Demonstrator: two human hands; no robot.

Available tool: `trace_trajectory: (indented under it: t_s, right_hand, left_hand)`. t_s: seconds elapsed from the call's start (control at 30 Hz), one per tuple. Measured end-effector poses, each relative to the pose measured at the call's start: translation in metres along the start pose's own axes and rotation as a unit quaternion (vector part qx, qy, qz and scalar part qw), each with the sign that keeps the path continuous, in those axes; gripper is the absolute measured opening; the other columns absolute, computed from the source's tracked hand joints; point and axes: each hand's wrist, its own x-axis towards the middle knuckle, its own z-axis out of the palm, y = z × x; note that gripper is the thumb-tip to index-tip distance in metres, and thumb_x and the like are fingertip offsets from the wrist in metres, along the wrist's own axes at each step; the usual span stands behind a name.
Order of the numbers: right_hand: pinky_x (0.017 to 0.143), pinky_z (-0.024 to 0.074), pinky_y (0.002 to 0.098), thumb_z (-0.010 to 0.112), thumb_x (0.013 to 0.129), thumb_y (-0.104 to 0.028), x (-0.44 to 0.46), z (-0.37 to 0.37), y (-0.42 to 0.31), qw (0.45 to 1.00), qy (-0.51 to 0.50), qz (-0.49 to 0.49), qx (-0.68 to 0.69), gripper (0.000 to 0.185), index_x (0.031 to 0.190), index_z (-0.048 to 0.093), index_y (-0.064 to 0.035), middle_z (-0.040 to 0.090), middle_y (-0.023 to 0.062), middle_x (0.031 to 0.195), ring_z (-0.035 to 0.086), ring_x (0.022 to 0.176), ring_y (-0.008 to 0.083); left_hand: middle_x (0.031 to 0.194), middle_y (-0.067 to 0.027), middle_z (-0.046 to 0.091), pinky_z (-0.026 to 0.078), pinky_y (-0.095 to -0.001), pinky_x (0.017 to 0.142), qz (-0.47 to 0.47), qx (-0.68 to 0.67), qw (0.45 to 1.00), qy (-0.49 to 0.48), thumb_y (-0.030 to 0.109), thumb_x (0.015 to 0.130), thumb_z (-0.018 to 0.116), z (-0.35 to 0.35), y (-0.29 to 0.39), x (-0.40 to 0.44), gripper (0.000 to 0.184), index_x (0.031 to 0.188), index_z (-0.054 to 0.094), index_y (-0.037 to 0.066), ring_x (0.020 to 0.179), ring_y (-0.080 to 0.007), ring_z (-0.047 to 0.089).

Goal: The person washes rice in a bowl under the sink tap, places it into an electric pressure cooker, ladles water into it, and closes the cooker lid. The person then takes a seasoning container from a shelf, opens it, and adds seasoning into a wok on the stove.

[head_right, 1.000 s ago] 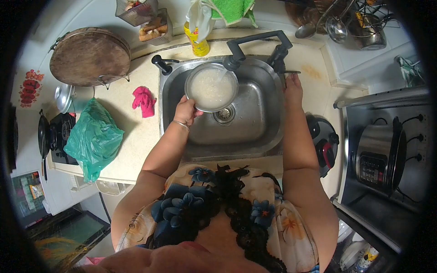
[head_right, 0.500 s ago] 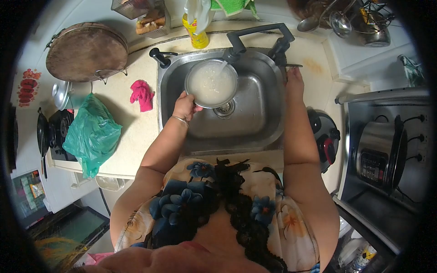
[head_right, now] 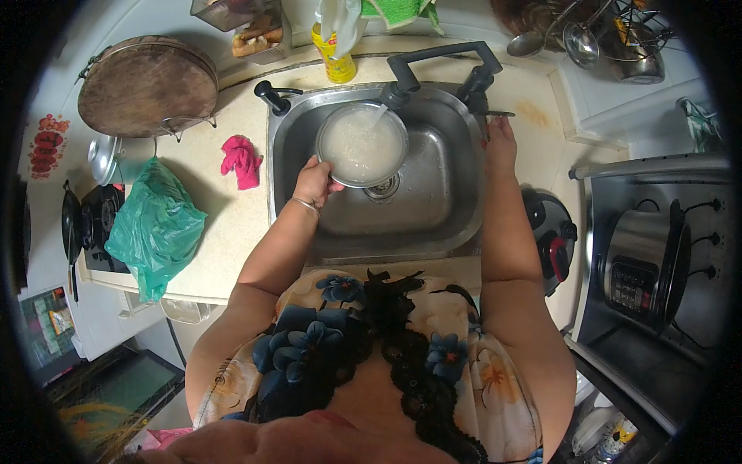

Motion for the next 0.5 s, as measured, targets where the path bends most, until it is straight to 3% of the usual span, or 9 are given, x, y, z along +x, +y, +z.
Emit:
trace_trajectory:
  t_s: [0.3,0.37,0.5]
  right_hand:
    - [0.080,0.0397,0.0328,0.048,0.090,-0.024,-0.003,0.001,-0.003,1.000,0.006,-0.011,-0.011,0.053,0.136,0.027,-0.0057,0.041,0.0011,0.131,0.048,0.106,0.0147]
    - [0.074,0.0411,0.0278,0.045,0.090,-0.023,-0.008,0.004,-0.009,1.000,-0.004,-0.016,-0.024,0.052,0.136,0.028,-0.0057,0.041,0.0003,0.131,0.049,0.103,0.0113]
    - [0.073,0.0410,0.0279,0.045,0.090,-0.023,-0.009,0.005,-0.011,1.000,-0.003,-0.012,-0.017,0.050,0.135,0.029,-0.0059,0.043,-0.0006,0.129,0.049,0.102,0.0109]
  left_hand:
    - [0.082,-0.0082,0.060,0.049,-0.0221,0.041,-0.006,0.005,1.000,-0.011,0.003,0.080,0.042,0.001,0.000,-0.001,0.028,0.107,0.049,0.005,0.055,-0.0146,0.058]
    - [0.082,-0.0081,0.060,0.049,-0.0223,0.041,-0.005,0.005,1.000,-0.012,0.003,0.080,0.042,0.002,0.000,-0.002,0.028,0.106,0.050,0.005,0.055,-0.0146,0.058]
    - [0.081,-0.0080,0.059,0.049,-0.0225,0.041,-0.007,0.005,1.000,-0.016,0.003,0.080,0.043,0.001,-0.002,0.000,0.027,0.105,0.050,0.005,0.054,-0.0146,0.057]
